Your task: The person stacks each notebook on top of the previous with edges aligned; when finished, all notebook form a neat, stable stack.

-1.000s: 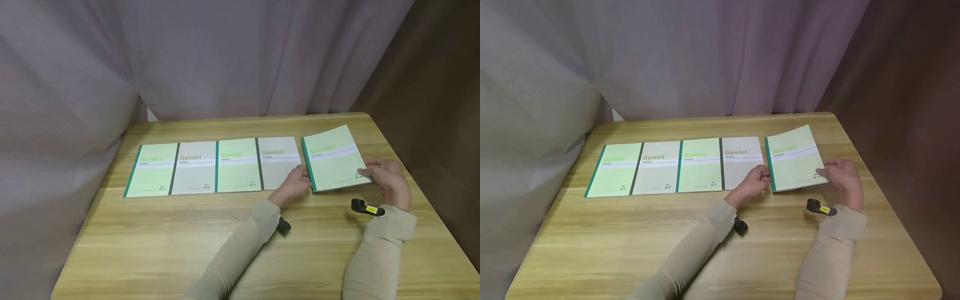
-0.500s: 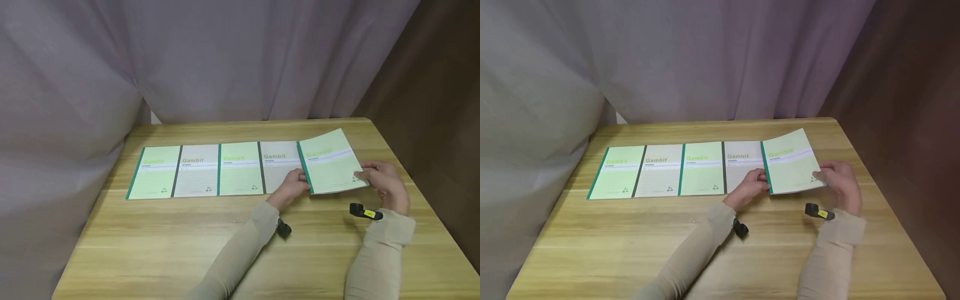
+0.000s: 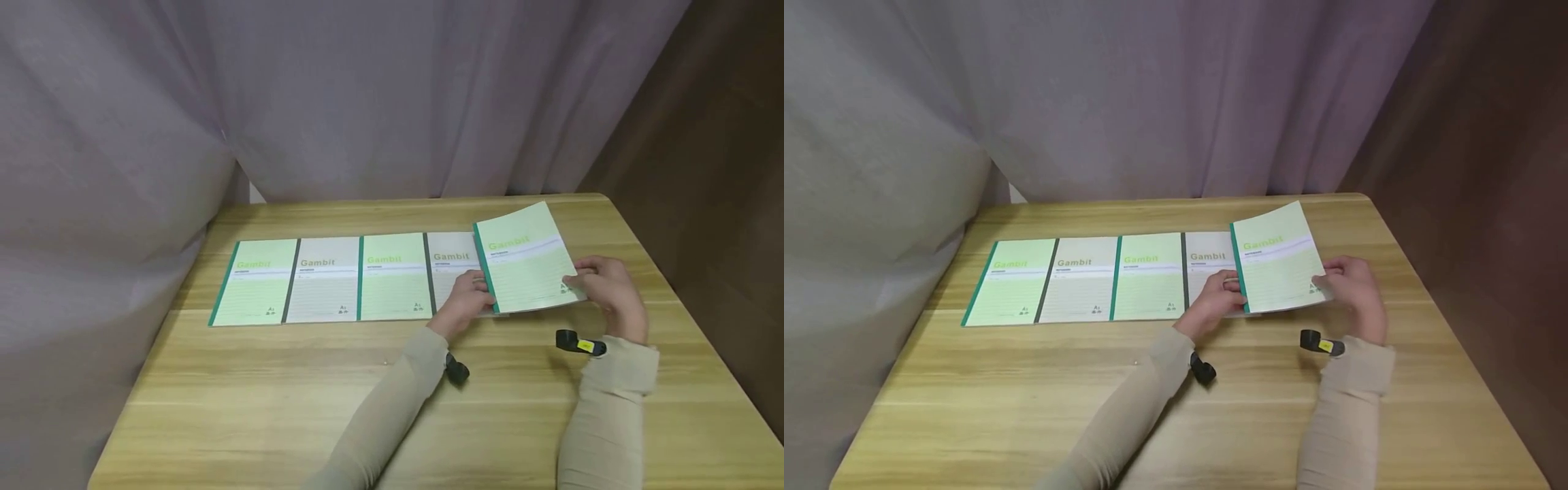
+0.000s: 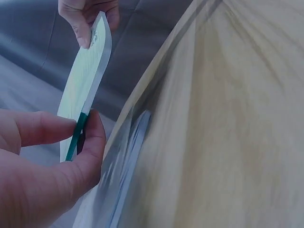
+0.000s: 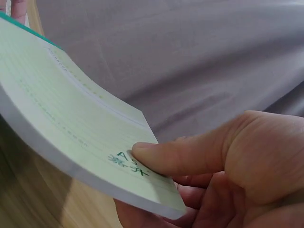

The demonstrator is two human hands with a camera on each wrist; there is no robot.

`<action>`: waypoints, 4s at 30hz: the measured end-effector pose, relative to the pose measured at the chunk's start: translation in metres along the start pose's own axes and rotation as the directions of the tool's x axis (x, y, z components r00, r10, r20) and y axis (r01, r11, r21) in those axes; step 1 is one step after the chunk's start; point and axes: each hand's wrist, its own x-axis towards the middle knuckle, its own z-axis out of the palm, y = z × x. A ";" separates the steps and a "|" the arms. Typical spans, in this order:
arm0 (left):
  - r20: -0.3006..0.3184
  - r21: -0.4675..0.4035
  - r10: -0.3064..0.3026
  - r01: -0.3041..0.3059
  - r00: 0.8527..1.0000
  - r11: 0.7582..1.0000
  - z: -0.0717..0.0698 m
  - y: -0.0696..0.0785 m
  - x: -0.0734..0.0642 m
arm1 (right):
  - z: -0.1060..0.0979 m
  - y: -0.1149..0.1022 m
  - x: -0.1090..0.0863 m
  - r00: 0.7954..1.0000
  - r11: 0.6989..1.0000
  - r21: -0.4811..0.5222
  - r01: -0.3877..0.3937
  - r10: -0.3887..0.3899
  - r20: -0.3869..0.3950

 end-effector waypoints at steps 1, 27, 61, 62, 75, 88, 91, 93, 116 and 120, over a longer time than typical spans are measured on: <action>-0.004 -0.004 0.000 0.000 1.000 1.000 -0.002 0.000 0.000 | 0.001 -0.001 0.000 1.000 1.000 -0.003 0.008 -0.008 -0.001; 0.036 0.013 0.088 -0.088 0.995 0.996 -0.060 0.031 -0.009 | 0.037 -0.027 0.008 0.996 0.995 0.036 0.094 -0.093 -0.016; -0.008 0.062 0.165 -0.165 0.986 0.984 -0.126 0.062 -0.052 | 0.082 -0.070 0.009 0.969 0.955 0.212 0.206 -0.229 0.091; -0.012 0.064 0.170 -0.168 0.985 0.984 -0.128 0.064 -0.054 | 0.083 -0.072 0.008 0.968 0.953 0.215 0.215 -0.238 0.085; -0.039 0.059 0.175 -0.172 0.984 0.983 -0.149 0.070 -0.073 | 0.106 -0.084 0.004 0.962 0.953 0.191 0.237 -0.257 0.088; -0.087 0.108 0.148 -0.138 0.985 0.984 -0.173 0.069 -0.087 | 0.129 -0.095 0.002 0.952 0.945 0.206 0.255 -0.282 0.116; -0.093 0.116 0.142 -0.131 0.985 0.985 -0.178 0.068 -0.089 | 0.134 -0.096 0.002 0.948 0.942 0.195 0.272 -0.298 0.115; -0.097 0.126 0.142 -0.129 0.985 0.984 -0.181 0.068 -0.089 | 0.137 -0.097 0.002 0.945 0.941 0.196 0.277 -0.303 0.120; -0.144 0.193 0.104 -0.075 0.984 0.978 -0.213 0.054 -0.084 | 0.169 -0.098 0.011 0.923 0.941 0.141 0.307 -0.330 0.196; -0.151 0.201 0.098 -0.066 0.984 0.977 -0.214 0.054 -0.083 | 0.173 -0.097 0.014 0.924 0.946 0.121 0.300 -0.320 0.208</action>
